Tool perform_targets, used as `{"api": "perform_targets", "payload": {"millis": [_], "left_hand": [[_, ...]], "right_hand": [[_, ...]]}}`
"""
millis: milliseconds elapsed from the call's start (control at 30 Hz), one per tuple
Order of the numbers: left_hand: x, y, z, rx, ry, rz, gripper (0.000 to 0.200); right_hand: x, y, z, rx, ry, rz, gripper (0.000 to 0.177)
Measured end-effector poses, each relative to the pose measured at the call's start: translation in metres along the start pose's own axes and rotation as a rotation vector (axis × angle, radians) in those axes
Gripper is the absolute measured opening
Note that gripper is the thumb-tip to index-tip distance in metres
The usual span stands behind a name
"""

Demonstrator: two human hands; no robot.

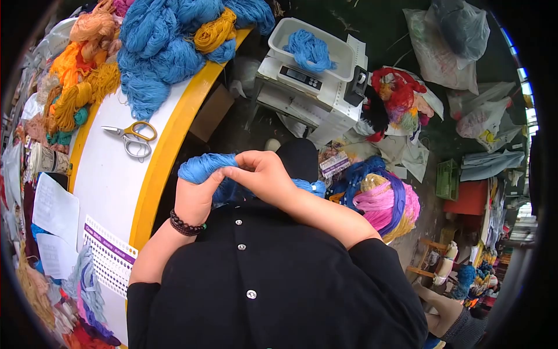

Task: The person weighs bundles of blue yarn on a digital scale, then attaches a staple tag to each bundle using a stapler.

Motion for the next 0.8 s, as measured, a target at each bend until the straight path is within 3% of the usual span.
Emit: {"api": "perform_targets", "payload": {"millis": [33,167,267,333,367,400,433,467,500,600,633,667,767,800], "left_hand": [[0.0,-0.001,0.001,-0.003,0.0,0.0,0.014],[0.002,0.0,0.011,-0.145,0.034,0.036,0.014],[0.004,0.021,-0.009,-0.821,0.25,-0.12,0.011],[0.002,0.037,-0.016,-1.106,0.368,0.056,0.013],[0.006,0.051,-0.025,-1.342,0.316,-0.037,0.013],[0.01,0.071,-0.035,-1.575,0.263,-0.13,0.013],[0.009,0.093,-0.029,-1.57,0.33,0.074,0.015],[0.009,0.113,-0.025,-1.544,0.282,0.01,0.018],[0.008,0.125,-0.01,-1.633,0.282,0.022,0.021],[-0.004,0.196,0.002,-1.369,0.142,0.154,0.021],[-0.008,0.211,0.006,-1.333,0.114,0.173,0.021],[-0.012,0.226,0.008,-1.296,0.087,0.192,0.021],[-0.023,0.308,-0.014,-1.161,0.041,0.338,0.023],[-0.027,0.333,-0.018,-1.131,0.003,0.407,0.023]], "right_hand": [[0.0,-0.001,0.0,-0.002,-0.002,0.001,0.02],[0.007,-0.007,-0.006,0.768,-0.126,0.014,0.012],[0.004,0.022,-0.033,0.925,-0.242,-0.142,0.011],[-0.015,0.051,-0.079,0.57,-0.242,-0.241,0.013],[-0.032,0.064,-0.118,0.176,-0.281,-0.154,0.016],[-0.046,0.084,-0.145,-0.169,-0.154,-0.159,0.018],[-0.061,0.105,-0.161,-0.381,0.053,-0.083,0.019],[-0.079,0.125,-0.183,-0.513,0.073,0.077,0.019],[-0.096,0.143,-0.199,-0.513,0.18,0.213,0.018],[-0.136,0.222,-0.234,-0.742,0.234,0.623,0.019],[-0.148,0.251,-0.234,-0.648,0.272,0.79,0.019],[-0.162,0.291,-0.235,-0.604,0.291,0.775,0.019],[-0.214,0.425,-0.22,-0.564,0.314,1.016,0.024],[-0.227,0.439,-0.225,-0.948,0.269,1.19,0.027]]}}
Point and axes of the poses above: each hand's wrist, its own x-axis towards the middle knuckle, its own y-axis out of the back of the hand, z = x × y, the point moved 3 cm from there along x, towards the middle knuckle, and after that the axes turned 4 degrees about x, right-handed, at the moved point
